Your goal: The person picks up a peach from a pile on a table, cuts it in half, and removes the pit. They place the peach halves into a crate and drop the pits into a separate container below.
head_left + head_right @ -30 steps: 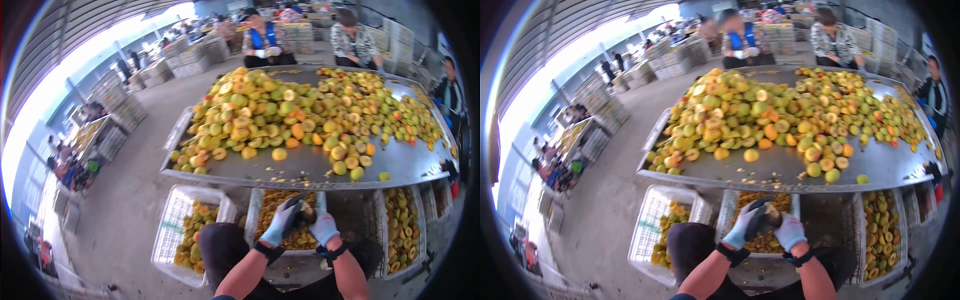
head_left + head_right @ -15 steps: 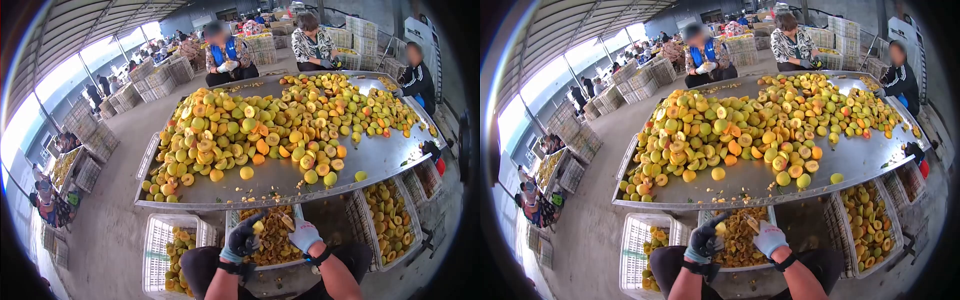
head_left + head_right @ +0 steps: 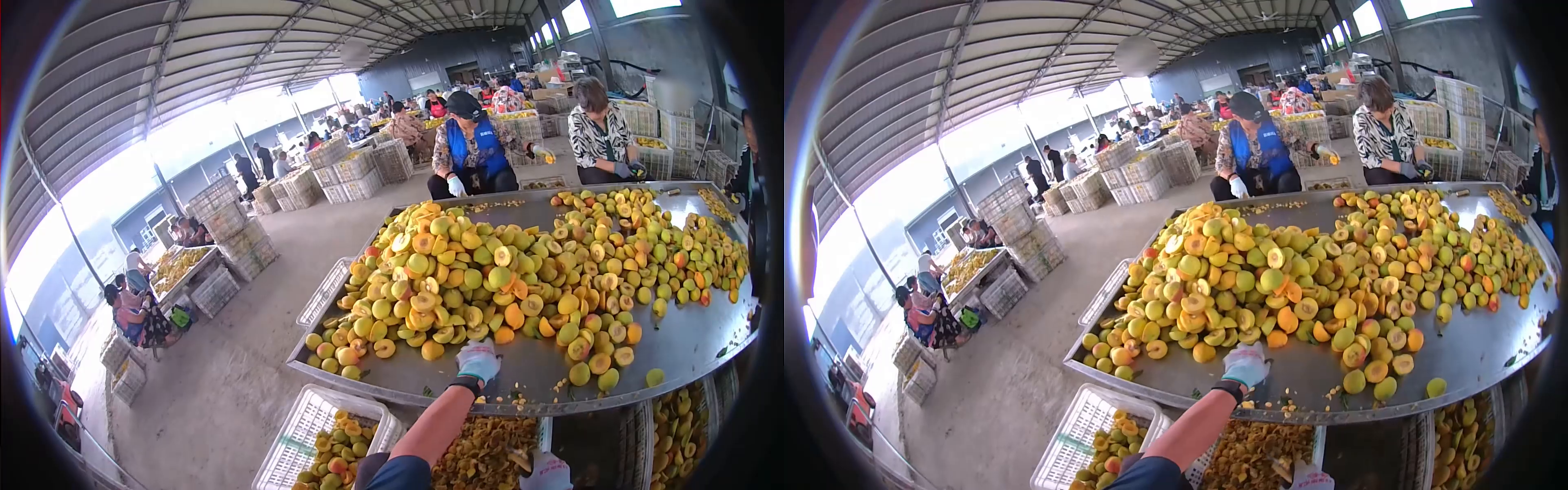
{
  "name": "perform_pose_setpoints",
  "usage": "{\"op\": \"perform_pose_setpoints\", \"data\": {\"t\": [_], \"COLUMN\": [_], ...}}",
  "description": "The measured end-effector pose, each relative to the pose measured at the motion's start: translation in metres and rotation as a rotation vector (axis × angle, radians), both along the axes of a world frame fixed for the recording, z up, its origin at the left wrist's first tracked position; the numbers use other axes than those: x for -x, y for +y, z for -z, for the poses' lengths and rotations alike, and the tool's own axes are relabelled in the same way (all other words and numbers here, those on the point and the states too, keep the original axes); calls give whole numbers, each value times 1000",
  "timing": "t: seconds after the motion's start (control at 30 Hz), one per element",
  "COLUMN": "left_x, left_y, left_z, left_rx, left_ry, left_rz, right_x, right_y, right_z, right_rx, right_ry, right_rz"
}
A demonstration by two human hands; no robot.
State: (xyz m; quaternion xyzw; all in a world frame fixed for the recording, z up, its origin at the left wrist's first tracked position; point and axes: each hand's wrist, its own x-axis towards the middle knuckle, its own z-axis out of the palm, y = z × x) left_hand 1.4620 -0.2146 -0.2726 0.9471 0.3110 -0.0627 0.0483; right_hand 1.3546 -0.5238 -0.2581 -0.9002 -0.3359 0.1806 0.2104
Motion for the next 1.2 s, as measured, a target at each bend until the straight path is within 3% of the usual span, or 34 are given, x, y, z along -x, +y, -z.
{"op": "perform_pose_setpoints", "data": {"t": [0.1, 0.2, 0.27, 0.33, 0.4, 0.47, 0.53, 0.6, 0.63, 0.7, 0.73, 0.8, 0.83, 0.87, 0.93, 1.0, 1.07, 1.1, 1.13, 1.2], "left_x": [-16, -17, -8, 11, 37, 78, 108, 119, 126, 142, 145, 147, 147, 149, 146, 142, 137, 141, 141, 138], "left_y": [34, 40, 36, 22, 32, -5, -35, -57, -64, -80, -86, -99, -92, -92, -95, -99, -93, -93, -95, -97], "left_z": [61, 60, 42, 18, 21, -5, -17, -10, -12, -32, -37, -38, -30, -24, -21, -15, -6, -5, -10, -15], "left_rx": [15, 8, 163, 1143, 2060, 2224, 2431, 1943, 1956, 889, 894, 1118, 923, 933, 721, 824, 934, 771, 774, 959], "left_ry": [21, -58, -192, -503, -588, -724, -767, -903, -896, -836, -836, -950, -962, -958, -959, -1002, -1005, -1002, -998, -991], "left_rz": [45, 124, -8, -256, -226, 25, -2, -57, -55, 382, 386, 155, 331, 336, 274, 262, 194, 270, 269, 202], "right_x": [-6, -6, -3, -7, -8, -6, -3, 2, 3, 7, 9, 11, 14, 15, 13, 10, 10, 10, 10, 10], "right_y": [2, -2, -4, 1, 2, 4, 11, 18, 22, 28, 31, 36, 38, 40, 43, 46, 48, 50, 51, 55], "right_z": [-20, -11, -5, -6, -5, -12, -17, -16, -13, -13, -13, -12, -11, -12, -14, -17, -15, -19, -20, -14], "right_rx": [60, 18, -127, -167, -207, -302, -346, -391, -437, -519, -516, -509, -502, -539, -570, -434, -439, -483, -528, -568], "right_ry": [117, 138, 8, 6, -67, -162, -148, -152, -100, -31, -34, -49, -47, -63, -88, -35, -56, -7, 41, 80], "right_rz": [-13, 29, 38, 77, 66, 42, 61, 71, 67, 52, 58, 38, 45, 51, 67, 88, 100, 106, 112, 110]}}
